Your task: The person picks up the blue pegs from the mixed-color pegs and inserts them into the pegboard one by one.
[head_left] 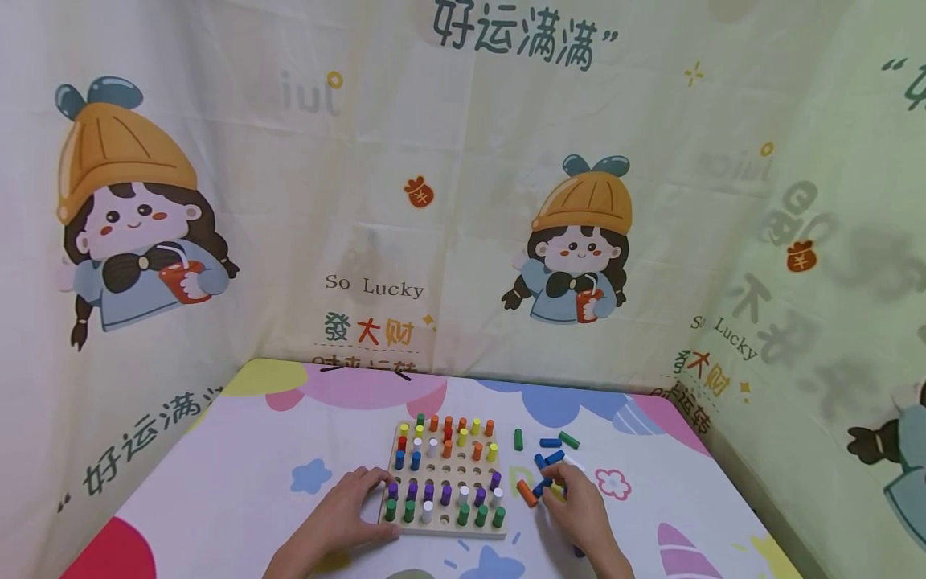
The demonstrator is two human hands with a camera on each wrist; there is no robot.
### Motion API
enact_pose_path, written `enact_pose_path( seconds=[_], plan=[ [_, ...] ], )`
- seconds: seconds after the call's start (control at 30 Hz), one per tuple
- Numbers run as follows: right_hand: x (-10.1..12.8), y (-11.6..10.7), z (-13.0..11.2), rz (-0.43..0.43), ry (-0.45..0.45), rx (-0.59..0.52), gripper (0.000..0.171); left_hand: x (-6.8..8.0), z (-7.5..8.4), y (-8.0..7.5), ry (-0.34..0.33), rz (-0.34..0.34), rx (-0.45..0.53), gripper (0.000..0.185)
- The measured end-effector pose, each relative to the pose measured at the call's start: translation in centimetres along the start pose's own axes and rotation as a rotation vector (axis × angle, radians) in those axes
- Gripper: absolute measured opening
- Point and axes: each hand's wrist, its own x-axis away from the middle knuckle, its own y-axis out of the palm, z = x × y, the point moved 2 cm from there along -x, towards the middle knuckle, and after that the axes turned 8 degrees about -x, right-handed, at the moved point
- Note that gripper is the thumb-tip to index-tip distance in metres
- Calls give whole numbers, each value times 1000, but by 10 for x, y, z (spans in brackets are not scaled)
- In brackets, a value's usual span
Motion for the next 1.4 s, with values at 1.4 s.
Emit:
enact_pose_path(
  seconds=[1.4],
  plan=[
    [-14, 9, 8, -158, 48, 138, 24, -1, 0, 1, -25, 4, -4, 76]
  ],
)
